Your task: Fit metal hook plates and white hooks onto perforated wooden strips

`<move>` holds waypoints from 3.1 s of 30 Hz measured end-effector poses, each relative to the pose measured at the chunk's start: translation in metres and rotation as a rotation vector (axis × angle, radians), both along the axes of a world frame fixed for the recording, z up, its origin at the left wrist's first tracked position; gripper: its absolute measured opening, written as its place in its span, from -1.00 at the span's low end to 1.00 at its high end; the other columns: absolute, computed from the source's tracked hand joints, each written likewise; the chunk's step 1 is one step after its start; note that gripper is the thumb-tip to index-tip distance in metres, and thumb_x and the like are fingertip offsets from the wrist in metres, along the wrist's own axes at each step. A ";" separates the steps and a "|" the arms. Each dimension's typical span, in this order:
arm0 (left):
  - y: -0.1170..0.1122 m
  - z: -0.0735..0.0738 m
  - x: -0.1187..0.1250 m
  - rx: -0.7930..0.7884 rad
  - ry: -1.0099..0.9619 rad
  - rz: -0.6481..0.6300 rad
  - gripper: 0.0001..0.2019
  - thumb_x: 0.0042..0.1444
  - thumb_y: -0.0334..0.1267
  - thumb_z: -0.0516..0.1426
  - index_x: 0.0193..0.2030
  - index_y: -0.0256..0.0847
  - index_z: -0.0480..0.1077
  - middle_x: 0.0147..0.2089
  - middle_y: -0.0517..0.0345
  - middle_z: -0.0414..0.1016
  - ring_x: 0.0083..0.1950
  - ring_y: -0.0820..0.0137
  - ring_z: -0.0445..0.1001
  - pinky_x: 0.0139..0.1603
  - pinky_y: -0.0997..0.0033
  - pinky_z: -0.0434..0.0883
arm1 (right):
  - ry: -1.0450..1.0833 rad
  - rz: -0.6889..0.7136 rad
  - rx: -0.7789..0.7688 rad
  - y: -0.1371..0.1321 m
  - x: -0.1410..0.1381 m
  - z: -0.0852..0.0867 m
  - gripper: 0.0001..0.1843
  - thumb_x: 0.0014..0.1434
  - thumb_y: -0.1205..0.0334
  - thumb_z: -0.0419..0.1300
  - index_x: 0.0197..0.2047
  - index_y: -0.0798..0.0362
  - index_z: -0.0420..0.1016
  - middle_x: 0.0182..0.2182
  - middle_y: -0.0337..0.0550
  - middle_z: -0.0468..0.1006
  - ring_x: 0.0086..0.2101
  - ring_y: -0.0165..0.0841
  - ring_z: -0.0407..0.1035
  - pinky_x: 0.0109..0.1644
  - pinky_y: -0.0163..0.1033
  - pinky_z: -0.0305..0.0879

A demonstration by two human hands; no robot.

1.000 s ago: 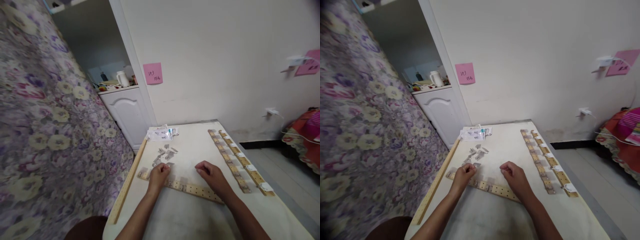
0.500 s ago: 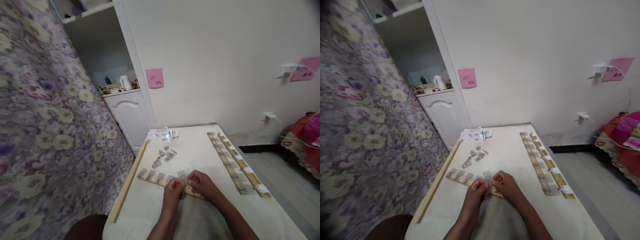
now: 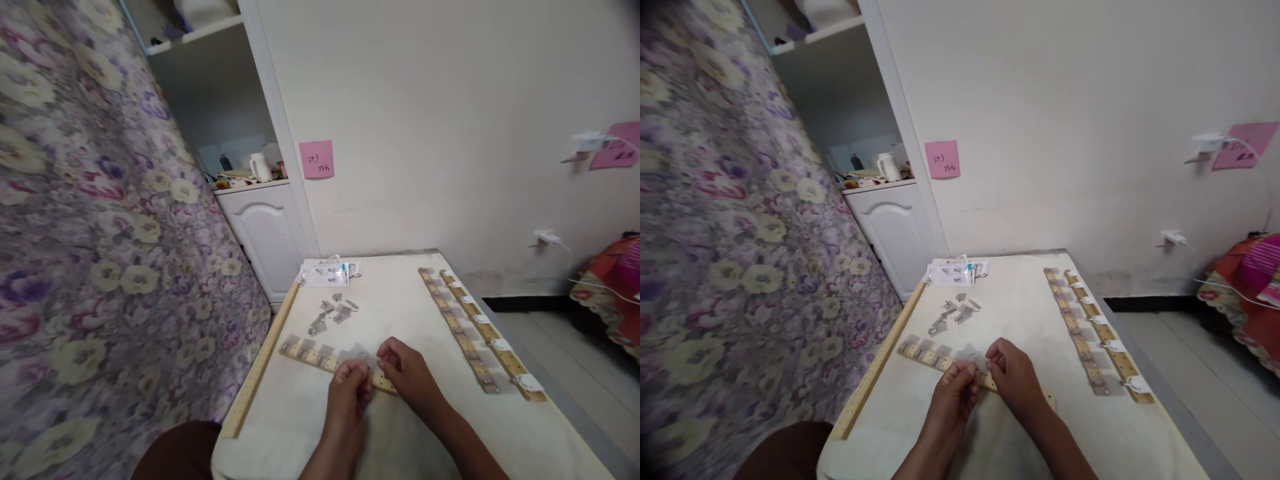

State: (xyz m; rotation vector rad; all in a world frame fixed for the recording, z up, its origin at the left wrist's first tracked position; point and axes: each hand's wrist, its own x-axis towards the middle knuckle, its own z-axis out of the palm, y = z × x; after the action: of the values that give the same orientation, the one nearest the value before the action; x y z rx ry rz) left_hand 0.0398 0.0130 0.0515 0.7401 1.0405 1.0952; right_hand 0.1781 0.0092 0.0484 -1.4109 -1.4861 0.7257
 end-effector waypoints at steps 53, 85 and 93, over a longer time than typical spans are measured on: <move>-0.025 -0.055 0.028 -0.193 0.105 -0.242 -0.71 -0.16 -0.06 0.20 -0.46 -0.19 0.22 -0.63 0.29 0.41 -0.74 0.60 0.23 -0.70 0.58 -0.01 | 0.003 0.102 -0.192 0.020 0.038 -0.053 -0.83 -0.06 0.37 0.04 -0.37 0.08 0.40 -0.57 -0.35 0.34 -0.50 -0.43 0.23 -0.42 -0.36 0.10; -0.013 -0.047 0.040 -0.308 0.207 -0.127 -0.92 -0.10 -0.29 0.08 -0.54 -0.22 0.25 -0.72 0.25 0.36 -0.77 0.57 0.21 -0.72 0.58 0.01 | -0.066 0.027 -0.216 0.026 0.039 -0.063 -0.88 -0.07 0.37 0.08 -0.42 0.07 0.40 -0.55 -0.32 0.39 -0.48 -0.42 0.28 -0.40 -0.35 0.13; -0.014 -0.041 0.041 -0.310 0.226 -0.117 -0.88 -0.04 -0.38 0.02 -0.56 -0.22 0.25 -0.73 0.25 0.34 -0.78 0.58 0.21 -0.73 0.59 0.03 | -0.039 0.048 -0.254 0.024 0.040 -0.059 -0.91 -0.06 0.30 0.14 -0.40 0.08 0.40 -0.54 -0.32 0.39 -0.47 -0.43 0.27 -0.40 -0.35 0.14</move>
State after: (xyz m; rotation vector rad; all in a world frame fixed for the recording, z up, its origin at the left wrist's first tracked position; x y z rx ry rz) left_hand 0.0813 -0.0010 0.0103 0.6739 1.3071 0.7386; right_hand 0.2182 0.0329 -0.0103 -1.5906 -1.5024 0.9475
